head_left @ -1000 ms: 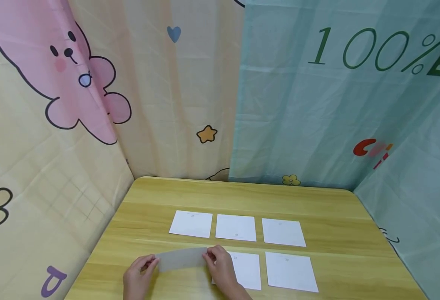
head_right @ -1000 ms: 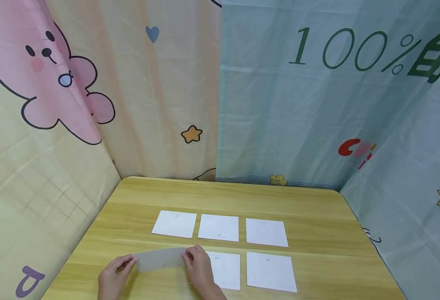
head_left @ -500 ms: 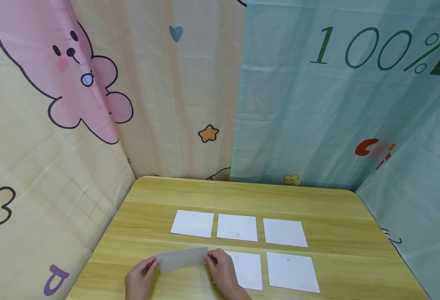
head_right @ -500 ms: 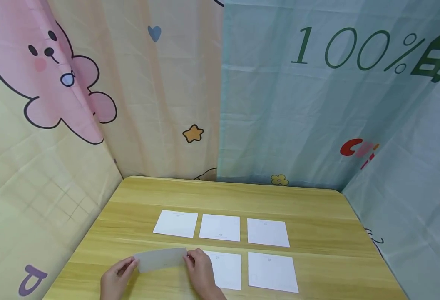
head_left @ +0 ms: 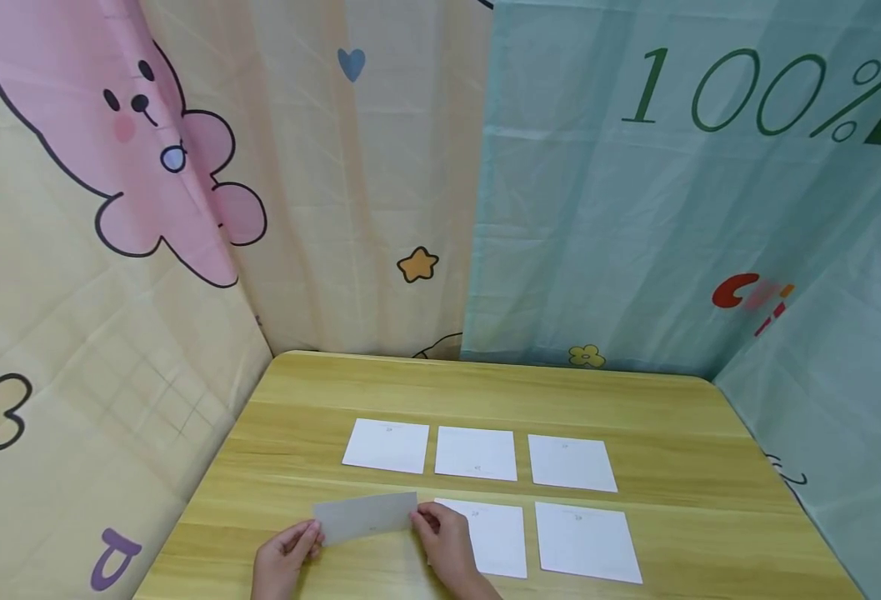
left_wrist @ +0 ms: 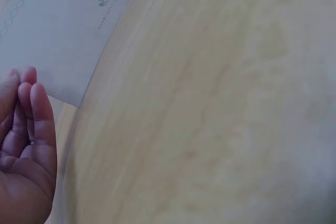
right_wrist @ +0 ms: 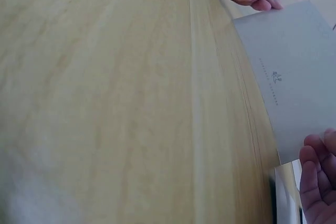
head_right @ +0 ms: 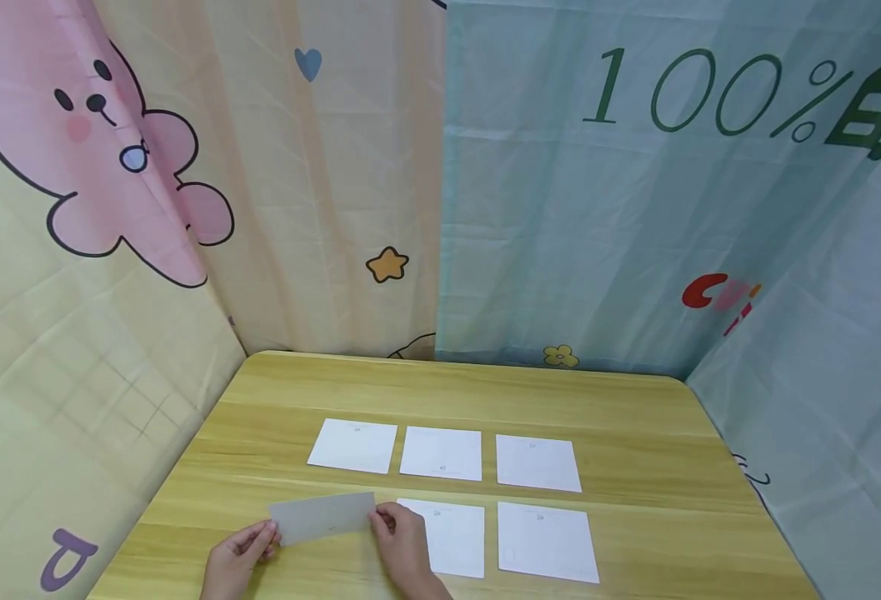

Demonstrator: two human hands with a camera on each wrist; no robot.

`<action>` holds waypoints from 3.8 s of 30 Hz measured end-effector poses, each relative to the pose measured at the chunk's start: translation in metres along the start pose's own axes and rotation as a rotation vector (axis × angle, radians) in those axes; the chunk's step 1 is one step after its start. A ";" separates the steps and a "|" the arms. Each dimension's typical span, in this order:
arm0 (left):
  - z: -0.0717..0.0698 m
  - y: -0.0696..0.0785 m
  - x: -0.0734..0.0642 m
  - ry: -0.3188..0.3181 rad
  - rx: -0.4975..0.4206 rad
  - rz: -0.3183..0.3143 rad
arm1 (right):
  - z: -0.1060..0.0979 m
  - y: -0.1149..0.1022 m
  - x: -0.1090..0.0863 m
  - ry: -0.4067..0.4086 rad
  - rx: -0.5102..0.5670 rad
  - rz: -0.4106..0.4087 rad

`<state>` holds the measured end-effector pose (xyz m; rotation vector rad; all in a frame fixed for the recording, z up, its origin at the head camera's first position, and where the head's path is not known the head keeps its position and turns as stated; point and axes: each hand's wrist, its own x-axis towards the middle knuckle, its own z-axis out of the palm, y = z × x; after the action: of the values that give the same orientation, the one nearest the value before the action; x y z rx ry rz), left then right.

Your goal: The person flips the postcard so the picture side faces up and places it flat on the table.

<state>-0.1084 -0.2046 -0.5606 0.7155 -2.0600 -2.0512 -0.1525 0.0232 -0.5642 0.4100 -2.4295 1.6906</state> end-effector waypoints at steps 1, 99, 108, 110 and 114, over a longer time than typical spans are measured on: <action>0.000 0.000 0.000 -0.005 -0.010 -0.002 | 0.000 0.000 0.000 0.000 0.008 0.007; 0.009 0.016 0.017 0.010 0.704 0.173 | 0.009 -0.022 0.022 -0.085 -0.271 0.111; 0.010 0.019 0.019 0.015 0.720 0.172 | 0.011 -0.025 0.024 -0.103 -0.343 0.112; 0.011 0.020 0.019 0.015 0.720 0.153 | 0.011 -0.025 0.024 -0.116 -0.353 0.112; 0.012 0.022 0.018 0.021 0.728 0.127 | 0.012 -0.025 0.025 -0.134 -0.366 0.115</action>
<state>-0.1345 -0.2027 -0.5440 0.6554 -2.7593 -1.1872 -0.1680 0.0000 -0.5392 0.3466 -2.8315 1.2472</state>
